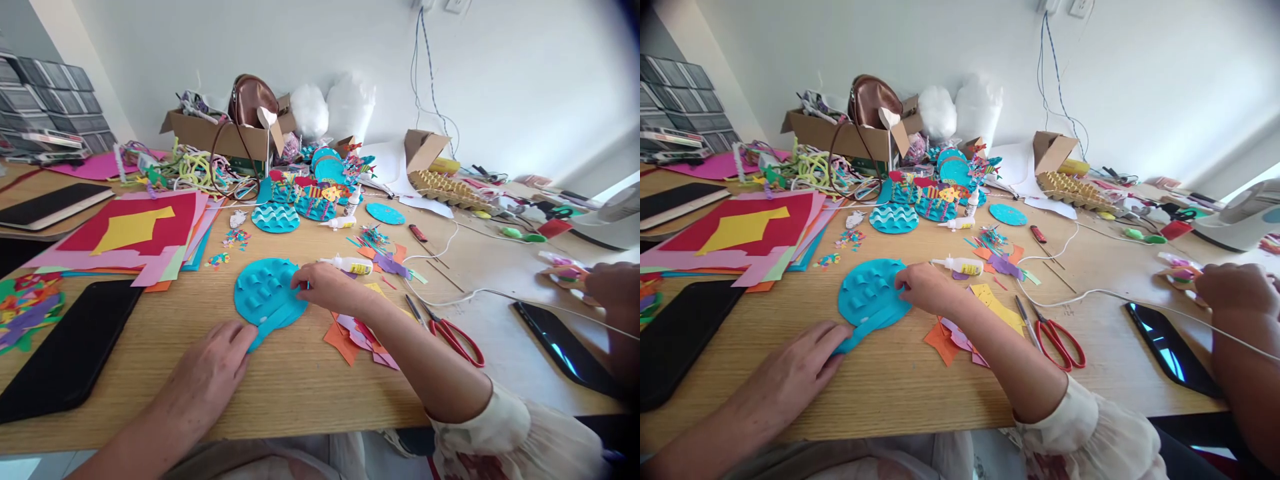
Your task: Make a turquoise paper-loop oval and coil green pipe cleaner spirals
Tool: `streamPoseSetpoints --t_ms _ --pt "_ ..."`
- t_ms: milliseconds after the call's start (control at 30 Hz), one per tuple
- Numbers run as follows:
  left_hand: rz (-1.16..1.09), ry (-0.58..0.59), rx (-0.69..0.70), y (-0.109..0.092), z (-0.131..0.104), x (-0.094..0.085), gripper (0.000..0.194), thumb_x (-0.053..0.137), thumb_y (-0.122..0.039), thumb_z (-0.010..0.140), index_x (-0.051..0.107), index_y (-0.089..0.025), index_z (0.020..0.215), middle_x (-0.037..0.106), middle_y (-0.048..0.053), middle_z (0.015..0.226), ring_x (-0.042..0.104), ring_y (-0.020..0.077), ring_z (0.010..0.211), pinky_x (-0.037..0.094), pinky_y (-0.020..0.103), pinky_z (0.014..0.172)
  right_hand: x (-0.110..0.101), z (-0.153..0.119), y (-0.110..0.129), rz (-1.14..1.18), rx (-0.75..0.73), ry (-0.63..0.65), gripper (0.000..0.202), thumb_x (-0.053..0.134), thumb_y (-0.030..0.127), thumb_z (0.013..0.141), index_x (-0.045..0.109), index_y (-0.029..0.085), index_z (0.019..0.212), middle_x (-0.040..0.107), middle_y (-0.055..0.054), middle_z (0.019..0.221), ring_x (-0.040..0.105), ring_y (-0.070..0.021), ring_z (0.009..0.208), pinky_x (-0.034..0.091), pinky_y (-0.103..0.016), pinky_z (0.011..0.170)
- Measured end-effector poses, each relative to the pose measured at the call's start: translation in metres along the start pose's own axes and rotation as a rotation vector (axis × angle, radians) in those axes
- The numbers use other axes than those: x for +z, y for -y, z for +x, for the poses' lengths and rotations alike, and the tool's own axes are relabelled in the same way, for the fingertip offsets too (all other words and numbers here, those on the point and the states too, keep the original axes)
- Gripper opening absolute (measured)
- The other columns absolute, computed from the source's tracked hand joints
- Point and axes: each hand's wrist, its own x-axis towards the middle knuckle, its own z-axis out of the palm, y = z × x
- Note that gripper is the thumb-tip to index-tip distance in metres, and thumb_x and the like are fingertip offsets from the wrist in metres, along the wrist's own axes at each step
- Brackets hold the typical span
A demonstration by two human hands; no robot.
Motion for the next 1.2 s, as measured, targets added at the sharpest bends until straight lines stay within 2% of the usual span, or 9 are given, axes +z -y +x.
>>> streamPoseSetpoints --t_ms 100,233,367,467,567,733,833,1033,1200 --pt "-0.145 -0.037 0.005 0.004 0.002 0.001 0.029 0.037 -0.006 0.077 0.055 -0.021 0.094 0.064 0.005 0.088 0.062 0.0193 0.081 0.049 0.031 0.070 0.003 -0.004 -0.006 0.053 0.033 -0.048 0.016 0.060 0.012 0.071 0.068 0.018 0.083 0.065 -0.001 0.076 0.055 -0.0118 0.065 0.037 -0.021 0.058" --pt "-0.298 -0.060 -0.019 0.004 0.008 -0.005 0.019 0.041 -0.011 0.075 0.052 -0.023 0.084 0.062 -0.001 0.073 0.059 0.0145 0.064 0.045 0.024 0.059 0.004 -0.010 -0.013 0.130 0.065 -0.108 0.013 0.060 0.012 0.073 0.068 0.018 0.082 0.062 0.001 0.071 0.054 -0.0093 0.061 0.039 -0.019 0.056" --pt "-0.384 -0.078 -0.066 0.000 0.018 -0.013 0.011 0.044 -0.017 0.073 0.050 -0.023 0.079 0.058 -0.004 0.067 0.055 0.0126 0.057 0.041 0.023 0.054 0.004 -0.011 -0.017 0.217 0.016 -0.103 0.018 0.061 0.011 0.072 0.068 0.020 0.086 0.064 0.000 0.079 0.057 -0.0114 0.070 0.041 -0.022 0.063" --pt "-0.448 -0.094 -0.090 -0.004 0.025 -0.016 0.010 0.045 -0.021 0.074 0.050 -0.023 0.082 0.057 -0.004 0.067 0.054 0.0122 0.057 0.041 0.023 0.054 0.003 -0.013 -0.017 0.166 -0.067 -0.048 0.027 0.060 0.009 0.070 0.066 0.020 0.094 0.063 -0.002 0.090 0.057 -0.0136 0.079 0.041 -0.024 0.069" --pt "-0.544 -0.125 -0.114 -0.006 0.031 -0.016 0.011 0.046 -0.024 0.074 0.050 -0.023 0.084 0.055 -0.003 0.070 0.054 0.0120 0.060 0.041 0.023 0.057 0.003 -0.018 -0.011 0.078 -0.055 -0.036 0.033 0.064 0.015 0.069 0.062 0.019 0.101 0.059 -0.005 0.094 0.054 -0.0157 0.079 0.040 -0.026 0.068" --pt "-0.719 -0.165 -0.121 -0.011 0.041 -0.014 0.008 0.049 -0.024 0.073 0.047 -0.023 0.081 0.049 -0.004 0.069 0.049 0.0107 0.060 0.041 0.022 0.057 0.017 -0.022 -0.004 0.055 -0.013 -0.152 0.024 0.066 0.021 0.070 0.059 0.017 0.092 0.057 -0.006 0.093 0.053 -0.0164 0.082 0.039 -0.026 0.068" --pt "-0.725 -0.175 -0.119 -0.014 0.045 -0.013 0.005 0.050 -0.023 0.073 0.046 -0.022 0.076 0.046 -0.005 0.065 0.046 0.0100 0.058 0.039 0.021 0.054 0.027 -0.022 -0.009 0.007 -0.014 -0.241 0.016 0.063 0.017 0.072 0.057 0.017 0.087 0.057 -0.005 0.090 0.053 -0.0160 0.082 0.037 -0.025 0.067" --pt "-0.625 -0.158 -0.078 -0.021 0.047 -0.016 0.007 0.050 -0.022 0.072 0.049 -0.021 0.065 0.048 -0.006 0.059 0.046 0.0099 0.054 0.037 0.021 0.052 0.038 -0.022 -0.016 -0.075 -0.031 -0.267 0.004 0.055 0.017 0.078 0.058 0.018 0.081 0.057 -0.004 0.085 0.052 -0.0139 0.075 0.033 -0.023 0.061" --pt "-0.551 -0.162 -0.019 -0.023 0.044 -0.014 0.012 0.044 -0.021 0.076 0.053 -0.021 0.068 0.055 -0.003 0.065 0.051 0.0110 0.059 0.041 0.021 0.056 0.043 -0.021 -0.016 -0.085 -0.008 -0.301 0.007 0.050 0.016 0.081 0.057 0.018 0.081 0.057 -0.003 0.080 0.052 -0.0132 0.071 0.031 -0.023 0.059"
